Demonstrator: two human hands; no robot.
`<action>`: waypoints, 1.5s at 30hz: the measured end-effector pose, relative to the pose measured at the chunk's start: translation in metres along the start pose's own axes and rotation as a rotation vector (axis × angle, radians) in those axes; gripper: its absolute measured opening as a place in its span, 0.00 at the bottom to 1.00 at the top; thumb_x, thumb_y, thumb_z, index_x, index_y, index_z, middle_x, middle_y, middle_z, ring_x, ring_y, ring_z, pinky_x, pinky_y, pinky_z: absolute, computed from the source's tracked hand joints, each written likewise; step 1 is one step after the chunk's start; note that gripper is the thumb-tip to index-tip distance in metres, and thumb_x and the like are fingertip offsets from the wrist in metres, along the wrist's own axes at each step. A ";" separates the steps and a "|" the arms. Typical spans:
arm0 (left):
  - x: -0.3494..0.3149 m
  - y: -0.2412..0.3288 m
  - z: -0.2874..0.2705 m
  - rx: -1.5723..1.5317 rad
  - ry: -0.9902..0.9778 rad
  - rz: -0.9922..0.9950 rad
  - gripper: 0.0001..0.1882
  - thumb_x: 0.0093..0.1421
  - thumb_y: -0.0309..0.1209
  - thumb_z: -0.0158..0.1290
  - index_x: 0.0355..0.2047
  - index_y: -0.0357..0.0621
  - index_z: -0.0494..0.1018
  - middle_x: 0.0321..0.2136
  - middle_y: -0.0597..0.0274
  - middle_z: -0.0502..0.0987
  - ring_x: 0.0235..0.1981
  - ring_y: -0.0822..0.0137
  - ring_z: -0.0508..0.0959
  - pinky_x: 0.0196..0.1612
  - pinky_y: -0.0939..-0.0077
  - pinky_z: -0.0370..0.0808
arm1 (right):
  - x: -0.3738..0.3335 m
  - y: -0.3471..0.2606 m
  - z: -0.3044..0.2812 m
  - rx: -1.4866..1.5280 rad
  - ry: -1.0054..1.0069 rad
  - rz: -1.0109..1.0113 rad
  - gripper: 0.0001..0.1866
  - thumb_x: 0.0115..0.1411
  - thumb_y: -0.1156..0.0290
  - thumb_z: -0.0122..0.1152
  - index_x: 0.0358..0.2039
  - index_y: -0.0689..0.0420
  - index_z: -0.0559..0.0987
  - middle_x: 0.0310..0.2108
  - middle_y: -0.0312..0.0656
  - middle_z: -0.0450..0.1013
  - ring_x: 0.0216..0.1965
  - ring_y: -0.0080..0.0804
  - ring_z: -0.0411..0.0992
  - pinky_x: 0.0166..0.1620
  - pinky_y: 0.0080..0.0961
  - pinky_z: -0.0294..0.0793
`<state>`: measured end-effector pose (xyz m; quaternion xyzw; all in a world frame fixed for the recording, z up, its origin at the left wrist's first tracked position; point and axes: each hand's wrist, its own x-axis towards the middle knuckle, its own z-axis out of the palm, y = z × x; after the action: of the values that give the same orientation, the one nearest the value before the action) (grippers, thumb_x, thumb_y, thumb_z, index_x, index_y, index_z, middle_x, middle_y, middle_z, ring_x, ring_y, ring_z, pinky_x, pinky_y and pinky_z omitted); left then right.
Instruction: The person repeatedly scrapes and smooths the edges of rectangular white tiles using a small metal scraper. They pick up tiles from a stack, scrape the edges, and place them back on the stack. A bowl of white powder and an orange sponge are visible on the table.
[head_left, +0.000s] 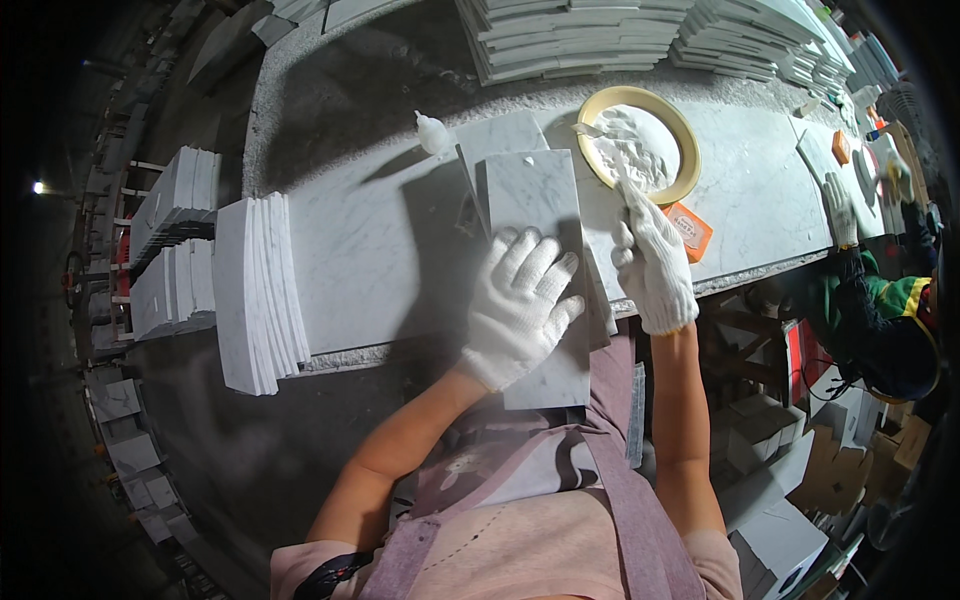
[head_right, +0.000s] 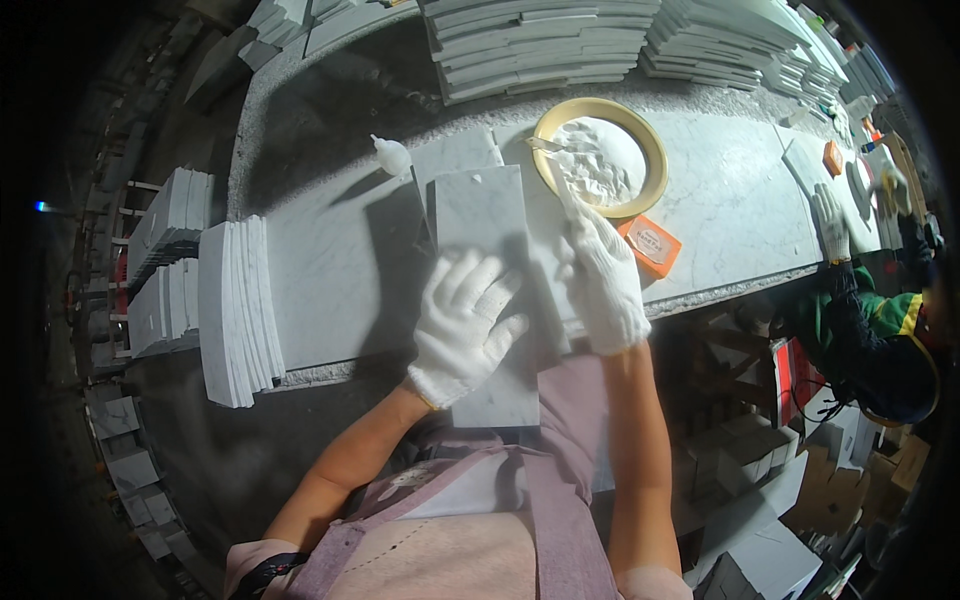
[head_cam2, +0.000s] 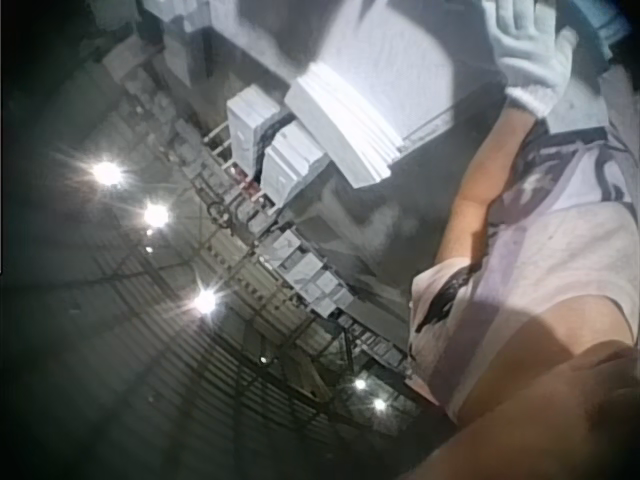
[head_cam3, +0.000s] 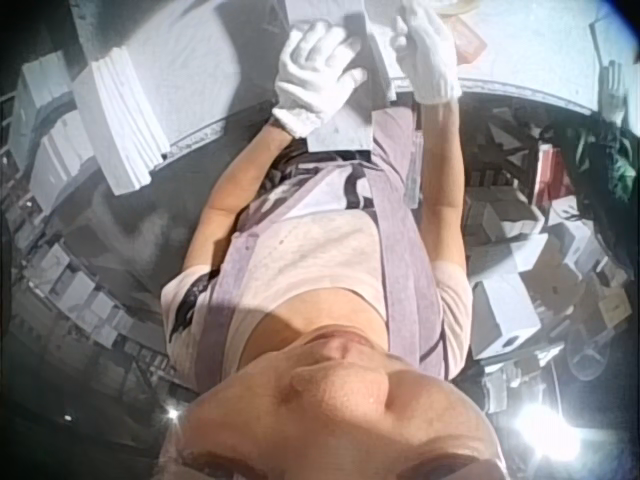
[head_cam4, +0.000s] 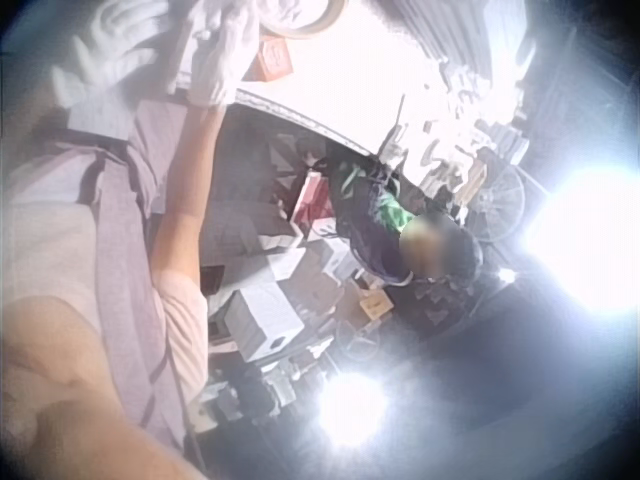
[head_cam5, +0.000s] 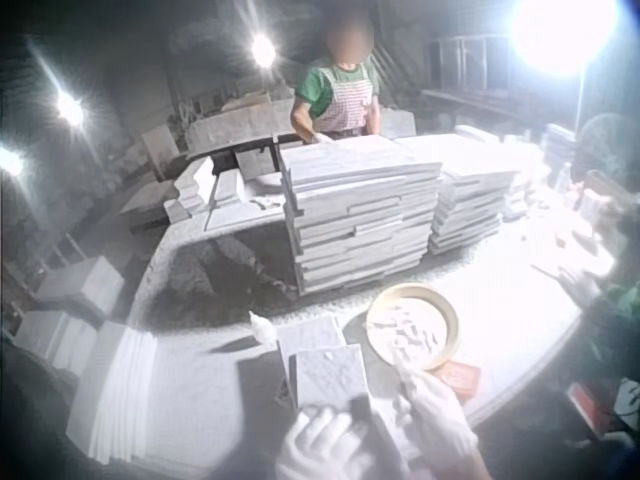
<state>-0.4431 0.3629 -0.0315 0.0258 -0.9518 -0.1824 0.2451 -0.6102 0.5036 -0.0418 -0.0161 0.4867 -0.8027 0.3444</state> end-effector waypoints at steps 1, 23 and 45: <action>0.000 0.001 0.000 0.013 -0.011 -0.008 0.24 0.57 0.39 0.68 0.52 0.44 0.81 0.56 0.54 0.77 0.63 0.48 0.72 0.69 0.44 0.67 | -0.008 0.002 -0.008 0.090 -0.006 0.061 0.21 0.76 0.65 0.58 0.66 0.54 0.74 0.43 0.29 0.75 0.31 0.14 0.69 0.31 0.12 0.73; -0.028 0.007 -0.036 -0.696 -0.296 0.236 0.28 0.61 0.39 0.65 0.60 0.43 0.76 0.52 0.49 0.78 0.39 0.52 0.83 0.51 0.51 0.81 | -0.084 0.029 -0.061 0.337 -0.073 0.019 0.18 0.69 0.63 0.69 0.56 0.52 0.78 0.47 0.32 0.76 0.39 0.19 0.72 0.40 0.22 0.75; 0.041 -0.216 0.043 0.235 0.348 -0.634 0.37 0.56 0.37 0.69 0.64 0.50 0.67 0.53 0.50 0.79 0.56 0.44 0.77 0.60 0.49 0.73 | -0.001 -0.025 0.057 -1.302 -0.171 -0.509 0.20 0.69 0.69 0.64 0.60 0.56 0.81 0.39 0.49 0.84 0.35 0.36 0.83 0.42 0.31 0.81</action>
<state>-0.5081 0.1701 -0.1259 0.3775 -0.8552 -0.1315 0.3299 -0.6021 0.4672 0.0080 -0.3953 0.8206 -0.3996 0.1033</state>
